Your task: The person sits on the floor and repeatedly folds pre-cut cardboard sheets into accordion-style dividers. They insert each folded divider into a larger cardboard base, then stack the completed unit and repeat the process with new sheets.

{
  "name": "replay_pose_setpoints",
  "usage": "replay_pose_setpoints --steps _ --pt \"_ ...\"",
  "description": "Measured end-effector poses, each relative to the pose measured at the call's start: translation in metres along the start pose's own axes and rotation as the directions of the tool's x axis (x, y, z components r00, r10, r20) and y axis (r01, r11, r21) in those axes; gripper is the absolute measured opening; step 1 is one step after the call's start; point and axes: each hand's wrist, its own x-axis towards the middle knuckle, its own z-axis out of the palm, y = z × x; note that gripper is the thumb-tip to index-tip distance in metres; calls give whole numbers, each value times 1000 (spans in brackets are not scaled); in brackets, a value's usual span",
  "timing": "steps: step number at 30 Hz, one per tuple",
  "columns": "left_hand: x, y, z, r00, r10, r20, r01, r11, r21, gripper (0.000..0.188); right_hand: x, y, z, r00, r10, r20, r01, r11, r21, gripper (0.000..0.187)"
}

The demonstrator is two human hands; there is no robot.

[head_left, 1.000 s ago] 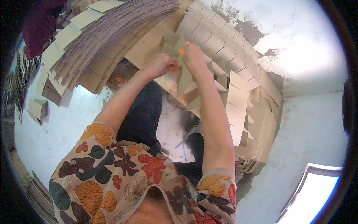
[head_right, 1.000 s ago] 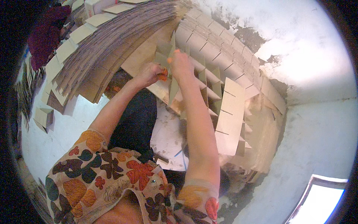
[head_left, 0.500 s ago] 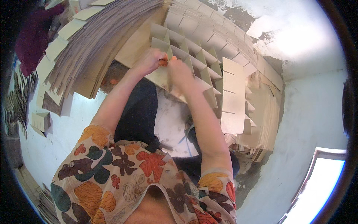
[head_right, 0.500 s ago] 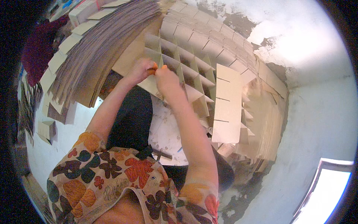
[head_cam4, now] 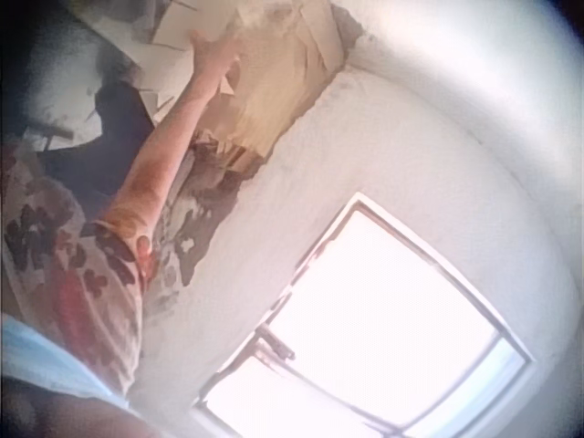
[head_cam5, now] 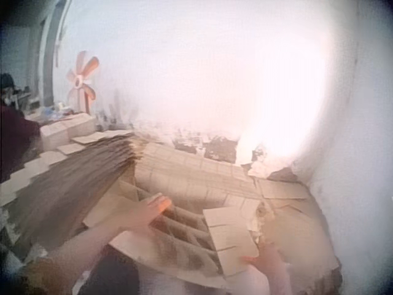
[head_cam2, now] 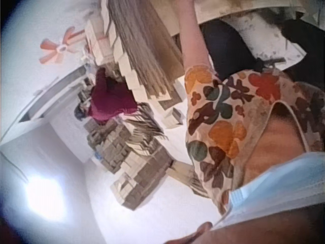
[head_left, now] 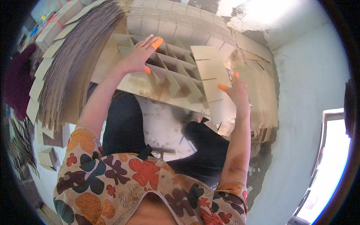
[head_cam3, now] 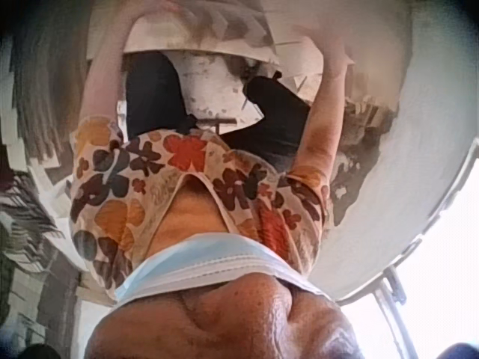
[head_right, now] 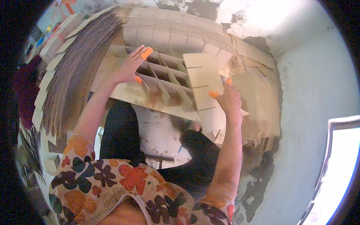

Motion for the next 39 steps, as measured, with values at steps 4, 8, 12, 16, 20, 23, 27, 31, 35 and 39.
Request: replay_pose_setpoints --steps 4,8,12,16,20,23,27,31,35,39 --pt "47 -29 11 992 45 117 -33 994 -102 118 10 47 39 965 -146 -217 208 931 299 79" --pt "73 -31 16 977 22 211 11 988 -155 119 8 50 13 998 -57 -28 63 842 535 70" --pt "86 -43 25 975 42 219 15 969 -249 94 2 100 -16 968 216 -129 -72 728 682 56" --pt "89 -34 19 956 65 285 18 960 -280 52 -31 182 -56 696 349 -627 -214 935 283 43" --pt "67 -21 12 972 75 223 -29 978 -205 23 -55 194 -65 654 459 -601 -368 887 278 36" --pt "28 -15 -10 979 184 86 -176 980 -93 14 -46 212 -41 678 402 -615 -307 916 260 30" --pt "-35 49 -94 987 147 -72 -132 975 178 14 -24 224 -17 722 323 -612 -234 946 224 26" --pt "-91 74 -146 964 26 -263 52 958 282 22 17 234 30 868 281 -409 -200 953 229 27" --pt "-119 64 -155 927 3 -374 202 837 509 42 34 255 78 905 336 -262 -223 897 381 23" --pt "-118 36 -154 893 29 -449 347 589 730 36 32 304 107 637 335 -694 -5 902 431 25"
